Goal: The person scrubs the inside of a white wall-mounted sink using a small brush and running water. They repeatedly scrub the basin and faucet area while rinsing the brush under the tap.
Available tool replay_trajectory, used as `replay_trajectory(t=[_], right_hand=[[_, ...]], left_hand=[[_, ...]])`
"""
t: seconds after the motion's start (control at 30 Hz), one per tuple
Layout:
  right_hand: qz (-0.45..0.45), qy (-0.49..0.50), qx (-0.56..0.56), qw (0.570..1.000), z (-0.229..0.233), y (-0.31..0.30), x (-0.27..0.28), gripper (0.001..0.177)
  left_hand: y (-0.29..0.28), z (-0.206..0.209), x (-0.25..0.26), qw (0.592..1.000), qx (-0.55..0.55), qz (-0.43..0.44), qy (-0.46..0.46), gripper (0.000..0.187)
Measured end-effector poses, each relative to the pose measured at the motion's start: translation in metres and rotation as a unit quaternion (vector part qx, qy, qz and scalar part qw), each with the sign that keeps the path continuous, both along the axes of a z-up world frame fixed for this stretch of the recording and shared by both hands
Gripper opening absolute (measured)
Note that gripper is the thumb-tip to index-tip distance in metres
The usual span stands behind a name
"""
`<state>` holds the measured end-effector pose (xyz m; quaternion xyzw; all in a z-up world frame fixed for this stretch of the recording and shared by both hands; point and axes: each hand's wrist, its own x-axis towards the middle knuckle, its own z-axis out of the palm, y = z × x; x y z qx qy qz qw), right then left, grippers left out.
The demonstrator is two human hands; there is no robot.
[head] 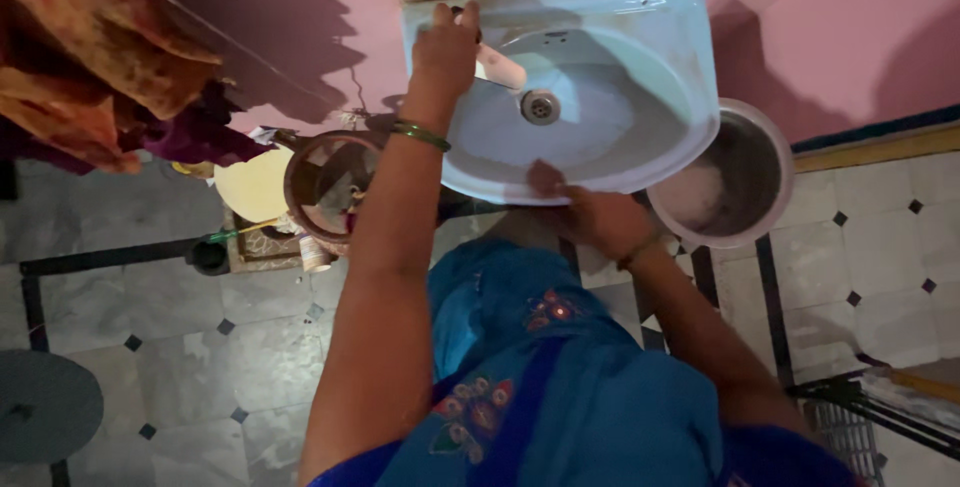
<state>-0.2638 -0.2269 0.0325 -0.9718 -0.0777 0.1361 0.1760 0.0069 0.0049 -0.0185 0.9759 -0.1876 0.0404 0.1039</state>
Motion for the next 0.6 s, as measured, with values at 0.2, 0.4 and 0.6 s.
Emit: replay_trajectory(t=[0.2,0.4,0.6], right_hand=[[0.099,-0.003,0.158,0.982,-0.034,0.053,0.060,0.035],[0.068,-0.142,0.159,0.975,-0.100,0.088,0.145,0.027],[0.017,-0.117,0.095,0.988,-0.104,0.090,0.171,0.031]], left_hand=[[0.000,-0.010,0.001,0.997,-0.008,-0.006,-0.076,0.063],[-0.003,-0.006,-0.003,0.999,-0.009,0.010,-0.049,0.052],[-0.003,-0.002,-0.004,0.998,0.021,0.005,-0.059,0.060]])
